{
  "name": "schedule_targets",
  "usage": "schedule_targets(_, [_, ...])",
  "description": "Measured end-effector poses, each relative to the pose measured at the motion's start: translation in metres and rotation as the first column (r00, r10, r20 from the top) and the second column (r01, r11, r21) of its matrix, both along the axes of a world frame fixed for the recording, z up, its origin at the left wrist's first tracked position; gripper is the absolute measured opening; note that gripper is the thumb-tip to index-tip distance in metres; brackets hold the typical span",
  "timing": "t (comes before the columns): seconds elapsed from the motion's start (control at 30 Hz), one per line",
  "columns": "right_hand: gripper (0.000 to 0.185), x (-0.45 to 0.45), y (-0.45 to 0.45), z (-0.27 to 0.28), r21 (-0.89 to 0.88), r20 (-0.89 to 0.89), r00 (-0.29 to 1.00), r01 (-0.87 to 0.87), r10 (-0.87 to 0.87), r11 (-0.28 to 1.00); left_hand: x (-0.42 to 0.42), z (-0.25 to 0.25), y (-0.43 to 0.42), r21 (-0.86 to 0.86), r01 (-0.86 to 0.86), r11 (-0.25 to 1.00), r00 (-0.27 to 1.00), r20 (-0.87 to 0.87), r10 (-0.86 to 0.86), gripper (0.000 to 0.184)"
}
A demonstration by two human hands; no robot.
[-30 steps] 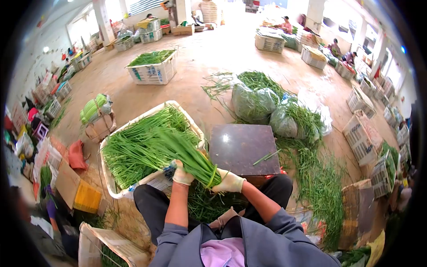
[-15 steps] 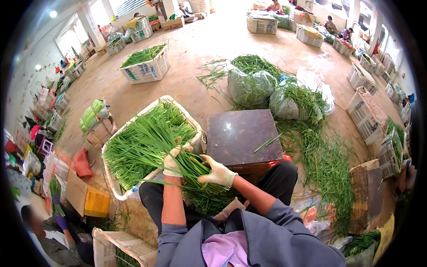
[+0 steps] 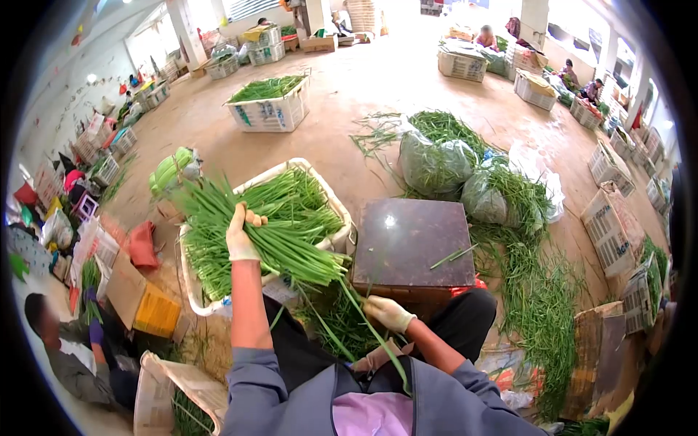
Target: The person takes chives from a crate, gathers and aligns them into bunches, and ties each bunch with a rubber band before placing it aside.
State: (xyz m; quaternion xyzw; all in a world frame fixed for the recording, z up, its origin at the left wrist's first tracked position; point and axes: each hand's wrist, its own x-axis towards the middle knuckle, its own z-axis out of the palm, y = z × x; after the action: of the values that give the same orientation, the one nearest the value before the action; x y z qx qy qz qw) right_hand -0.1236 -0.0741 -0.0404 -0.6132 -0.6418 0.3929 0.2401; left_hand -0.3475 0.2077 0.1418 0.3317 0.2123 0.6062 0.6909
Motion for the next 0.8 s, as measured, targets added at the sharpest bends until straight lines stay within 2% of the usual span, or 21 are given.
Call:
schedule_targets(0.03, [0.041, 0.001, -0.007, -0.003, -0.119, 0.131, 0.988, -0.072, 0.087, 0.990, 0.001, 0.004, -0.002, -0.010, -0.006, 1.000, 1.000, 0.017, 0.006, 0.022])
schedule_targets(0.07, [0.051, 0.003, -0.006, -0.004, -0.234, 0.252, 0.950, -0.127, 0.186, 0.964, 0.006, 0.010, -0.012, 0.082, -0.045, 0.996, 0.997, -0.054, 0.050, 0.020])
schedule_targets(0.1, [0.052, 0.006, -0.001, -0.010, 0.013, 0.286, 0.958, 0.009, -0.012, 1.000, 0.007, 0.015, -0.024, 0.121, -0.034, 0.992, 0.995, -0.090, 0.045, 0.019])
schedule_targets(0.13, [0.053, 0.009, 0.004, -0.015, 0.260, 0.280, 0.936, 0.140, -0.213, 0.955, 0.011, 0.019, -0.030, 0.163, -0.022, 0.986, 0.993, -0.113, 0.041, 0.018])
schedule_targets(0.17, [0.047, 0.010, 0.013, 0.015, 0.247, 0.017, 0.930, 0.353, -0.368, 0.903, 0.010, 0.016, -0.035, 0.166, 0.036, 0.985, 0.994, -0.104, -0.018, 0.016])
schedule_targets(0.23, [0.039, 0.013, 0.029, 0.060, 0.418, -0.179, 0.869, 0.491, -0.461, 0.764, 0.018, 0.024, -0.053, 0.240, 0.105, 0.965, 0.978, -0.202, -0.056, 0.014])
schedule_targets(0.27, [0.050, 0.010, 0.034, 0.096, 0.403, -0.281, 0.872, 0.487, -0.402, 0.775, 0.021, 0.029, -0.061, 0.245, 0.129, 0.961, 0.973, -0.221, -0.074, 0.014])
schedule_targets(0.3, [0.063, 0.008, 0.042, 0.121, 0.443, -0.290, 0.906, 0.412, -0.308, 0.796, 0.031, 0.035, -0.074, 0.289, 0.251, 0.924, 0.942, -0.292, -0.164, 0.015])
schedule_targets(0.33, [0.077, 0.005, 0.050, 0.147, 0.480, -0.299, 0.931, 0.335, -0.208, 0.811, 0.033, 0.038, -0.079, 0.252, 0.245, 0.936, 0.943, -0.288, -0.169, 0.015])
schedule_targets(0.4, [0.095, -0.007, 0.072, 0.179, 0.500, -0.272, 0.960, 0.195, -0.061, 0.844, 0.045, 0.049, -0.094, 0.263, 0.378, 0.888, 0.895, -0.349, -0.278, 0.019])
schedule_targets(0.43, [0.098, -0.018, 0.083, 0.200, 0.533, -0.276, 0.960, 0.119, 0.039, 0.838, 0.050, 0.056, -0.102, 0.250, 0.421, 0.872, 0.894, -0.277, -0.353, 0.019])
schedule_targets(0.47, [0.091, -0.027, 0.091, 0.213, 0.455, -0.313, 0.946, 0.074, 0.082, 0.888, 0.054, 0.060, -0.108, 0.237, 0.464, 0.854, 0.883, -0.204, -0.424, 0.018])
schedule_targets(0.53, [0.077, -0.028, 0.114, 0.183, 0.263, -0.542, 0.793, -0.153, 0.277, 0.953, 0.050, 0.061, -0.105, 0.165, 0.438, 0.884, 0.899, -0.091, -0.429, 0.021])
schedule_targets(0.57, [0.065, -0.027, 0.104, 0.188, 0.174, -0.546, 0.783, -0.243, 0.299, 0.954, 0.045, 0.061, -0.099, 0.162, 0.421, 0.892, 0.907, -0.055, -0.418, 0.022])
schedule_targets(0.6, [0.064, -0.027, 0.102, 0.170, 0.163, -0.538, 0.766, -0.314, 0.351, 0.935, 0.037, 0.062, -0.092, 0.159, 0.397, 0.904, 0.916, -0.016, -0.400, 0.022])
schedule_targets(0.67, [0.065, -0.024, 0.088, 0.134, 0.108, -0.676, 0.647, -0.386, 0.353, 0.916, 0.021, 0.055, -0.074, 0.180, 0.368, 0.912, 0.920, 0.069, -0.385, 0.014])
schedule_targets(0.73, [0.064, -0.023, 0.073, 0.108, 0.086, -0.715, 0.645, -0.302, 0.270, 0.949, 0.011, 0.048, -0.061, 0.156, 0.299, 0.941, 0.948, 0.063, -0.312, 0.014])
schedule_targets(0.77, [0.051, -0.026, 0.065, 0.108, 0.130, -0.737, 0.638, -0.191, 0.224, 0.973, 0.007, 0.046, -0.055, 0.155, 0.302, 0.941, 0.942, 0.100, -0.319, 0.013])
schedule_targets(0.8, [0.051, -0.022, 0.059, 0.109, 0.127, -0.742, 0.634, -0.186, 0.218, 0.974, 0.004, 0.042, -0.050, 0.148, 0.279, 0.949, 0.950, 0.100, -0.295, 0.012])
